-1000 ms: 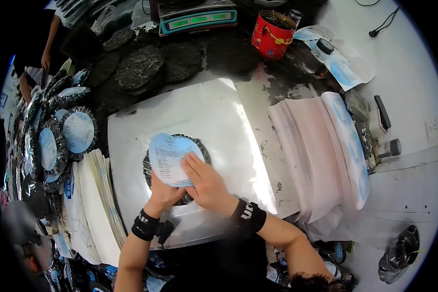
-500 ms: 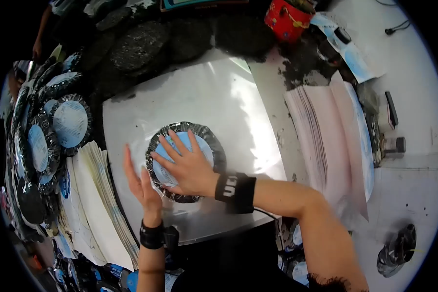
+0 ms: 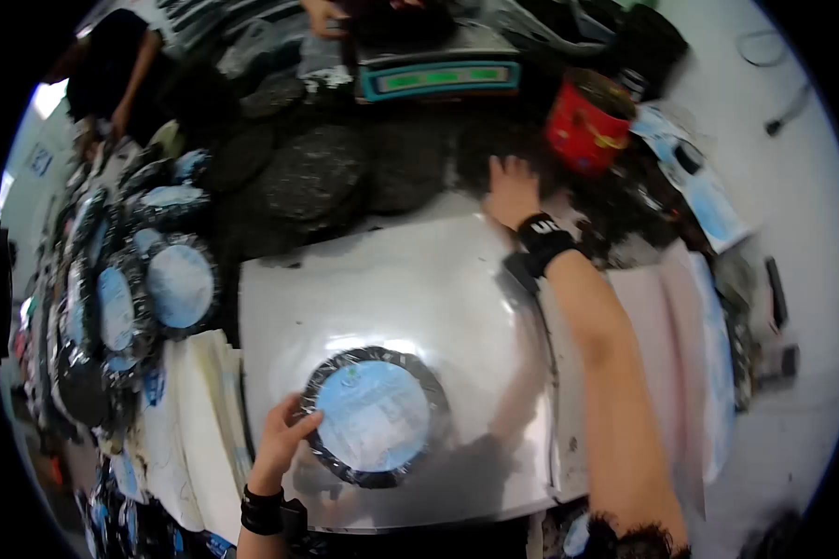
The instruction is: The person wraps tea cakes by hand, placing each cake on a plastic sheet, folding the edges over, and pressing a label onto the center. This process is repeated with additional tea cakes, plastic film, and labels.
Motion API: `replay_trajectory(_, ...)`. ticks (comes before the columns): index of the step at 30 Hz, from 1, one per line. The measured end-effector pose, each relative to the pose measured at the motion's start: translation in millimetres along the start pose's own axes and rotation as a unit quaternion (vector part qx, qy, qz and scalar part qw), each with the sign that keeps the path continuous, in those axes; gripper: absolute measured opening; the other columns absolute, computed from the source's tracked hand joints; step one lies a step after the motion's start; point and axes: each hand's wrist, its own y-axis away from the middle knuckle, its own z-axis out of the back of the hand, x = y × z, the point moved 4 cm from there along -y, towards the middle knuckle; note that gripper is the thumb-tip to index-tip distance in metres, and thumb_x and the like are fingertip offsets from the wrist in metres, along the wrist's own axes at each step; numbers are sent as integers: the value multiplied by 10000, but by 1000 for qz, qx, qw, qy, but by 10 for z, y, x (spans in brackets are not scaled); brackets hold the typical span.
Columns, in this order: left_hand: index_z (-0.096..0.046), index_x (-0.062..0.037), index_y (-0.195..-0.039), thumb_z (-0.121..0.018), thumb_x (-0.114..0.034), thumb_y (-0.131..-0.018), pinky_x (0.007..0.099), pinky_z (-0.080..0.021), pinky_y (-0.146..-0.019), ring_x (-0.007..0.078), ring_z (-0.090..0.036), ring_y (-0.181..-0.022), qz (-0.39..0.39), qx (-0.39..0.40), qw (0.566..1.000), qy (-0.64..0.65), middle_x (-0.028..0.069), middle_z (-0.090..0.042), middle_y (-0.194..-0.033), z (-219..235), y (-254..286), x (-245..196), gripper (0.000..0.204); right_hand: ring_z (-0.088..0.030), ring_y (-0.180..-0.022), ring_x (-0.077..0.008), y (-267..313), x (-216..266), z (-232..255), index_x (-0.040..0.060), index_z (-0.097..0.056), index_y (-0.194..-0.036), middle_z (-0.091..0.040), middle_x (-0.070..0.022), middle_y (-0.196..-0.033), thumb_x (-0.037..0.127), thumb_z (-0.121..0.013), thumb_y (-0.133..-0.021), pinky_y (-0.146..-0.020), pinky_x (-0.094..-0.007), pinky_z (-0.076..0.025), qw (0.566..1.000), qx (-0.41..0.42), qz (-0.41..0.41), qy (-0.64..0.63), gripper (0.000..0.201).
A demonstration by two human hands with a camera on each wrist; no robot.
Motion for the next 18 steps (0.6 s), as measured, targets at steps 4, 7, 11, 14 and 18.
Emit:
replay_trajectory(4,-613,21,-1228,-760,-158,-921,287,-481,-873,100,-589,-991,-50,-100,994,-14,25,-642,-1028,479,88,-202,384,-408,-1412,-496,-53,48,-311,33,-347,-1563,-404,-304,-1539,250,-712,-849,-1094,-677,-376,997,-10,-12,69,831)
replay_trajectory(7,-552,2,-1364,-608,-312,-1018,355,-491,-956,201,-604,-1160,-268,-295,909,-125,117,-626,-1284,1699,85,-588,470,-403,-1415,-499,413,115,75,-17,-333,-1556,-394,-309,-1544,223,-674,-854,-1121,-671,-349,994,-92,3,65,817)
replay_trajectory(11,-538,-7,-1396,-422,-432,-1071,392,-461,-1043,233,-591,-1259,-335,-181,919,104,137,-617,-1371,1489,176,-781,547,-424,-1387,-509,2270,1518,656,-39,-372,-1523,-437,-329,-1499,186,-568,-881,-1113,-687,-330,983,-79,138,91,708)
replay_trajectory(14,-390,0,-1545,-361,-483,-1077,419,-381,-1149,290,-516,-1375,-326,-121,936,-57,199,-571,-1438,1150,-36,-130,673,-482,-1311,-516,2904,1970,981,-18,-442,-1496,-458,-340,-1475,402,-659,-870,-1058,-645,-369,974,27,174,-143,784)
replay_trajectory(18,-345,12,-1563,-515,-372,-1032,419,-342,-1178,328,-440,-1431,-298,-65,950,72,214,-455,-1531,40,-503,254,677,-519,-1265,-435,2499,1398,1228,-48,-427,-1487,-487,-295,-1473,509,-747,-836,-1081,-498,-402,951,-76,92,-287,915)
